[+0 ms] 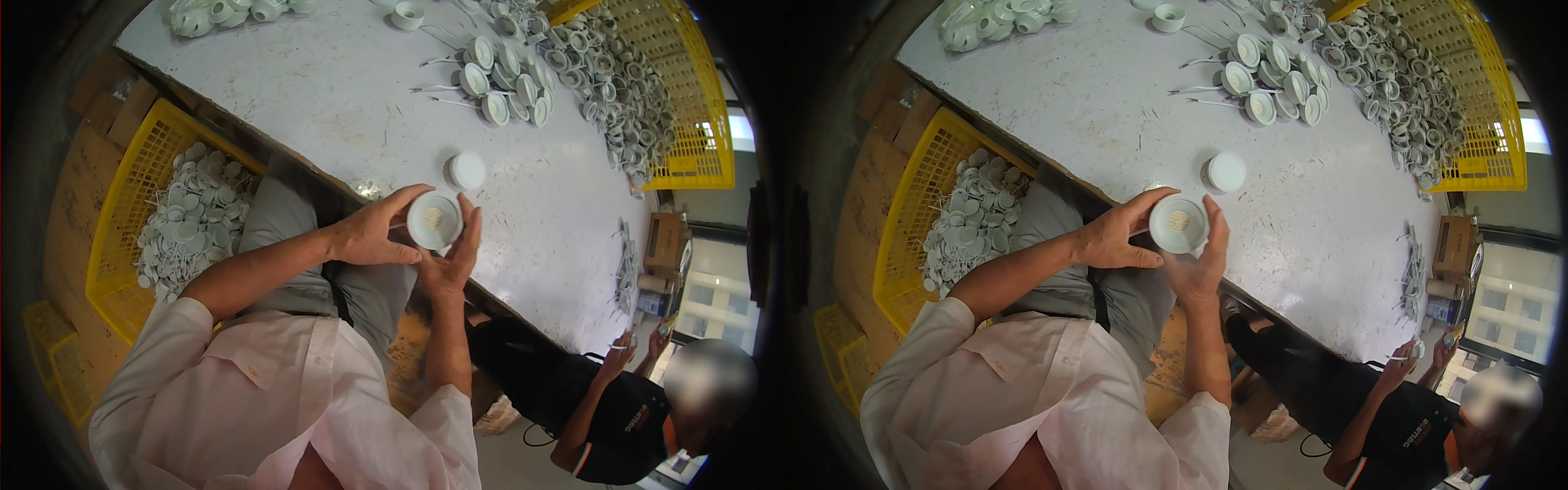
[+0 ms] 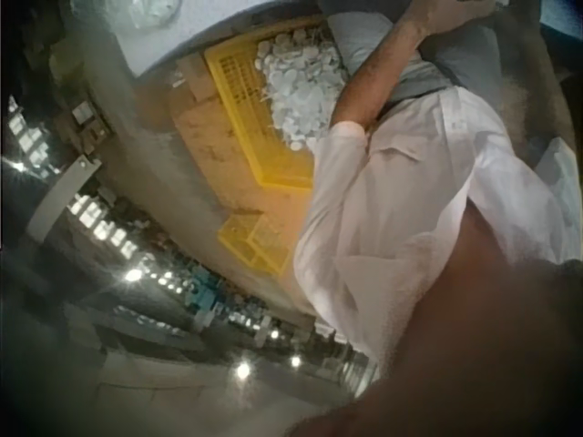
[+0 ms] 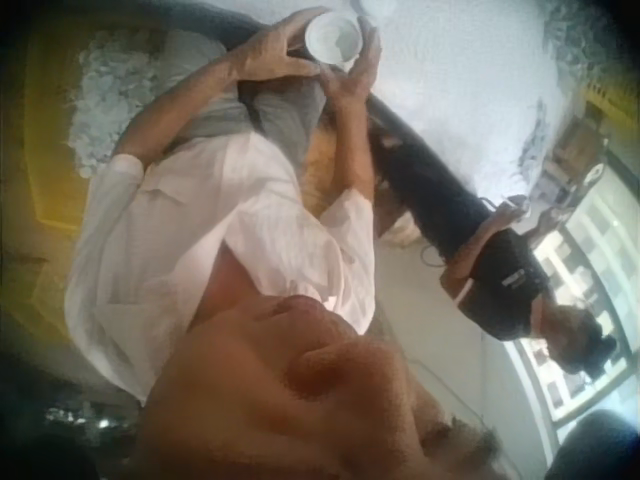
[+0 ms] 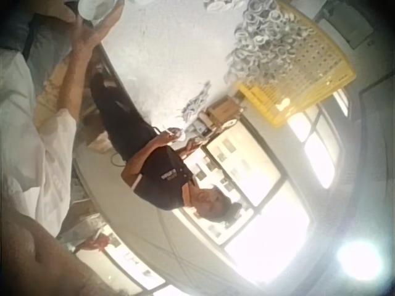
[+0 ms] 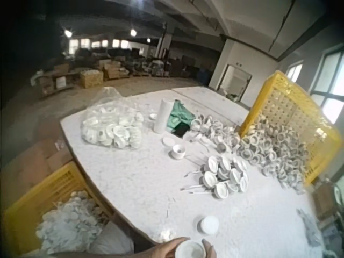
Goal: Assembling small circular LED light components by fitting covers onto bases at a factory workbench.
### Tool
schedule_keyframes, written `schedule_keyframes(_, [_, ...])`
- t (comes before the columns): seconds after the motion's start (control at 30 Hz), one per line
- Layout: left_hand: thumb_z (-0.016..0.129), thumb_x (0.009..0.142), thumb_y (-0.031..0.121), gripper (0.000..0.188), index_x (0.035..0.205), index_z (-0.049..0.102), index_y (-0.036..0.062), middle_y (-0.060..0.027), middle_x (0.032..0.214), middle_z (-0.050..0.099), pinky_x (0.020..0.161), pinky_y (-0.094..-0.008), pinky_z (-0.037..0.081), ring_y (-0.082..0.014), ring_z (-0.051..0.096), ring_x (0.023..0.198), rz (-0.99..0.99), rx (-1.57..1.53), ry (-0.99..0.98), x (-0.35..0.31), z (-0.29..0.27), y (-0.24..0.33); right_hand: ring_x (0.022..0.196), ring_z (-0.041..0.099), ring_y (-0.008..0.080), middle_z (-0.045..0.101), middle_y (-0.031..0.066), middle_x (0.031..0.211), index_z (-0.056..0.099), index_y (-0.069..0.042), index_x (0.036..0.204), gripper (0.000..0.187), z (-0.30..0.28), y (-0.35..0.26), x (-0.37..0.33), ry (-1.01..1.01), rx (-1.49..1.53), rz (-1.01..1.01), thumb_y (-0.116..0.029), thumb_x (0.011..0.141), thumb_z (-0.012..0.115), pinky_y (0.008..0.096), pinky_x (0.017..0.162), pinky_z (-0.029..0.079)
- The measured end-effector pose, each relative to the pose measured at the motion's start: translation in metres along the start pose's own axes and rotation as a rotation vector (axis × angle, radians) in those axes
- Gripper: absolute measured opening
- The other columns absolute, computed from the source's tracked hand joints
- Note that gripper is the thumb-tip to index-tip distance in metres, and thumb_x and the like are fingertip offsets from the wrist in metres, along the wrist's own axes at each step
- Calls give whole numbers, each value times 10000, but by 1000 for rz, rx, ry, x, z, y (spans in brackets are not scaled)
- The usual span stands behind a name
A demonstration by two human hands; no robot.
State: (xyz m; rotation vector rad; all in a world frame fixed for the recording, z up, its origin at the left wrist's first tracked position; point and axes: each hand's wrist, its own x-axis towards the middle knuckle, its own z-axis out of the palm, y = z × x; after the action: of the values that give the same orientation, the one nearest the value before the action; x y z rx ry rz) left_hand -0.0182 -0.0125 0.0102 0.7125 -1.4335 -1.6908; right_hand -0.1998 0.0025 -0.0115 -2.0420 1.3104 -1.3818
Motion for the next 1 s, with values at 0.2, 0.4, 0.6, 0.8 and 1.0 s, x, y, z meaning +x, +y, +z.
schedule_keyframes(0.2, [732,713,21,844,1398,241,-8,-141,1309,443,1047,-345,372,-201,450,1214,-74,-175,40,-9,-12,-14,1209,444,340,439,205,1310,315,25,1349,890,6,-21,5,-185,38,113,-49,587,769,420,1019,354])
schedule_keyframes(0.4, [718,719,-9,816,1389,252,-12,-112,1297,450,1036,-339,381,-182,458,1199,-123,-322,135,-27,-29,-14,1010,553,241,520,163,1184,477,-14,1278,581,-26,28,44,14,36,521,-155,759,698,361,846,465])
schedule_keyframes(0.6, [762,717,54,844,1388,256,-13,-103,1278,461,1032,-335,382,-182,452,1206,-133,-209,93,-28,-16,-20,808,583,192,600,113,952,577,16,1167,553,-26,78,88,-16,-236,725,-327,758,723,327,713,489])
schedule_keyframes(0.8, [777,709,75,860,1386,256,-19,-103,1290,453,1051,-341,359,-181,440,1219,-154,-229,86,-35,-21,-26,643,533,121,584,44,765,605,21,1041,406,-26,89,81,88,-16,747,-285,797,713,252,589,456])
schedule_keyframes(1.0, [750,715,40,826,1383,266,-6,-110,1289,464,1048,-343,372,-180,464,1203,-147,-209,80,-33,-19,-25,572,492,64,540,-5,692,575,-45,877,140,-39,83,70,271,466,917,-167,868,644,189,512,408])
